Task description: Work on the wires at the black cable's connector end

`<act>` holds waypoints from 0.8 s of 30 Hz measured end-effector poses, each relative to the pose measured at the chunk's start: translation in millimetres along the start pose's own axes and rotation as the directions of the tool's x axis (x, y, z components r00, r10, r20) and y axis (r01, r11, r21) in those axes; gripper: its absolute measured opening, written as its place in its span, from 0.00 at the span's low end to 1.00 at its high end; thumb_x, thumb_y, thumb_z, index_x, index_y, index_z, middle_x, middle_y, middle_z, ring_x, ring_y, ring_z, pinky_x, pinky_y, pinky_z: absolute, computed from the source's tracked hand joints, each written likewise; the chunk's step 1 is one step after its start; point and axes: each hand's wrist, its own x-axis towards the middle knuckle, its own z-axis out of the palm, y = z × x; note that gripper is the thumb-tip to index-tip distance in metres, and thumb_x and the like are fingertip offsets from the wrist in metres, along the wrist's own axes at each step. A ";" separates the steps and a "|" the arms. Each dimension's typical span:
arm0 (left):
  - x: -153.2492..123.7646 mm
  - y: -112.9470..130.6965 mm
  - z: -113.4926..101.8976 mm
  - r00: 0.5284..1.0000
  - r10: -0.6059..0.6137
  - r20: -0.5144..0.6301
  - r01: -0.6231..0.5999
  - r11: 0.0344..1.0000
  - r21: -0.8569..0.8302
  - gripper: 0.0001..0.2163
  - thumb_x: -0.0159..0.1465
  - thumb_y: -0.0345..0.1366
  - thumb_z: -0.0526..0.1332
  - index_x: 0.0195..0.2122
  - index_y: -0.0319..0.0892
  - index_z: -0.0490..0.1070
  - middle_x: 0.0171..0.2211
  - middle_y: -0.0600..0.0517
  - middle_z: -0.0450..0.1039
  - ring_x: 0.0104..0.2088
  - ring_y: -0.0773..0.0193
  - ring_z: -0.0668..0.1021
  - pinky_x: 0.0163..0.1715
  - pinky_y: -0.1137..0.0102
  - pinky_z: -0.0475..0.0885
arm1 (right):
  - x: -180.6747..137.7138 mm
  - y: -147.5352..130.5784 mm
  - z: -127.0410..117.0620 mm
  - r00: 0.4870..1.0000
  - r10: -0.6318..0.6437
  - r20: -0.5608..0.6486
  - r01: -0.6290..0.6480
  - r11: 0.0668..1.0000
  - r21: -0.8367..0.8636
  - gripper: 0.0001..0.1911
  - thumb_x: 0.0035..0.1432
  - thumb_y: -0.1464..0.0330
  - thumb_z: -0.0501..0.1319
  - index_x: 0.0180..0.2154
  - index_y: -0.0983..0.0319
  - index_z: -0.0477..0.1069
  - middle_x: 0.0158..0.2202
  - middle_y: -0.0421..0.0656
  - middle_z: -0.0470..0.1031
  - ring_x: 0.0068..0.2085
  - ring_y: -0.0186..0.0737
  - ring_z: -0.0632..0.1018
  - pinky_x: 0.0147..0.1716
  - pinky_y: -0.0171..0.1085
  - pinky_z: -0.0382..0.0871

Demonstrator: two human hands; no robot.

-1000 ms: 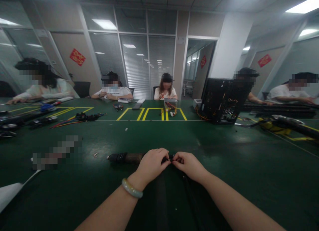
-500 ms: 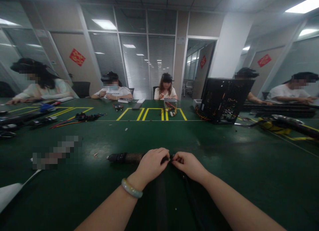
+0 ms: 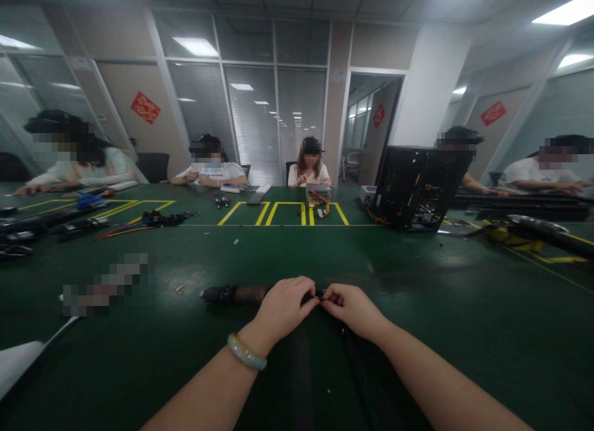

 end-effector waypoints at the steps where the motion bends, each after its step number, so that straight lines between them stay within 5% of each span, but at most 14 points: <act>1: -0.1 -0.1 0.1 1.000 -0.001 -0.007 0.001 1.000 -0.004 0.06 0.65 0.40 0.61 0.37 0.44 0.68 0.39 0.53 0.73 0.42 0.60 0.76 0.45 0.66 0.68 | -0.3 -0.8 -0.5 1.000 0.000 -0.002 0.000 1.000 -0.003 0.04 0.59 0.68 0.62 0.35 0.60 0.75 0.29 0.38 0.77 0.29 0.35 0.74 0.26 0.30 0.61; 24: -0.8 -0.6 1.9 0.999 0.000 -0.038 -0.001 1.000 -0.026 0.05 0.65 0.39 0.61 0.36 0.44 0.69 0.43 0.52 0.73 0.44 0.58 0.75 0.45 0.64 0.68 | 0.4 0.1 0.5 1.000 -0.020 -0.006 0.020 1.000 -0.005 0.03 0.59 0.68 0.62 0.35 0.60 0.75 0.29 0.37 0.76 0.29 0.34 0.74 0.26 0.30 0.61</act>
